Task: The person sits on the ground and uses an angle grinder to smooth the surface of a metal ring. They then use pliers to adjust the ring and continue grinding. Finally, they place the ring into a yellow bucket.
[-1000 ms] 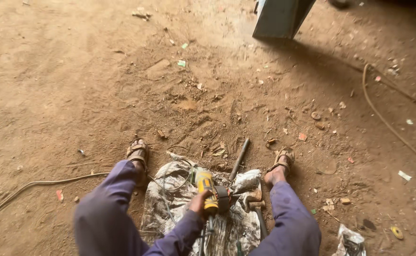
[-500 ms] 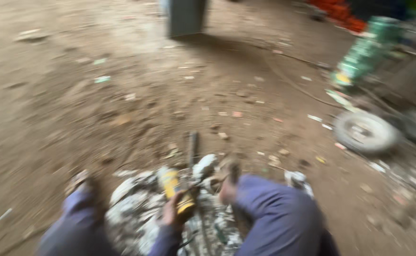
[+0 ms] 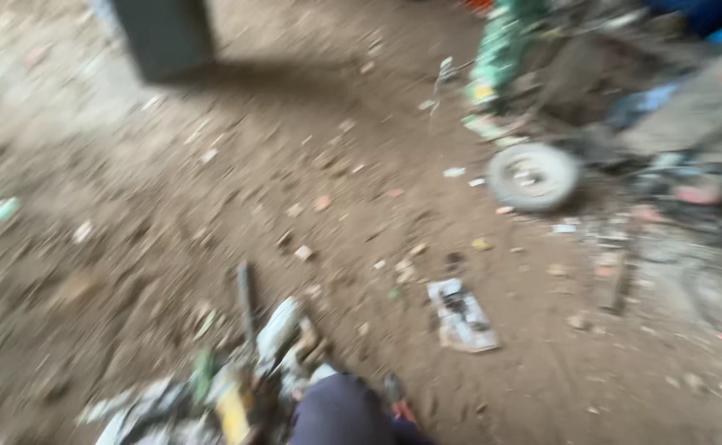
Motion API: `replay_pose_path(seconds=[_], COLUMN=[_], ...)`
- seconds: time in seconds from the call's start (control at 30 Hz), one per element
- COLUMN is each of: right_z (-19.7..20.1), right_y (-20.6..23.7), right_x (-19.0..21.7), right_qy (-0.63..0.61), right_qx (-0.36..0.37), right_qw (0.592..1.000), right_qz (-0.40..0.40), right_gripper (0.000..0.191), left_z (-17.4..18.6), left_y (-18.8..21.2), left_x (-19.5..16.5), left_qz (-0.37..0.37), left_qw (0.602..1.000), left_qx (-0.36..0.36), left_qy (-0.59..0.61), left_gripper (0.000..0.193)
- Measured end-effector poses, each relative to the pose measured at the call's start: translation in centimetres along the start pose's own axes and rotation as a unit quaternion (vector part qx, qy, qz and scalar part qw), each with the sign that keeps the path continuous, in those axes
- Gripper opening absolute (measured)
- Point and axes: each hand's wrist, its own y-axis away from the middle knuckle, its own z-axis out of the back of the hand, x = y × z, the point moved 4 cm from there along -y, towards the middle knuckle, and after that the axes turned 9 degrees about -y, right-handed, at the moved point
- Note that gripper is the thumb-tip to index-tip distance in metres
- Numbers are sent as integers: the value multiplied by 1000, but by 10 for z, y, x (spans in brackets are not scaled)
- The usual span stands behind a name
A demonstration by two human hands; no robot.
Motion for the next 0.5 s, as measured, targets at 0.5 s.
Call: replay_pose_path(seconds=[0.5], right_z=[83], right_y=[-234], right_x=[-60], right_qy=[33], right_qx=[-91], right_qw=[995], right_qz=[-32], right_gripper=[44], left_z=[-103], left_y=[-84], left_x=[14], left_qz=[-345], left_qw=[884], left_qx=[247], left_qy=[-197], left_gripper=[98])
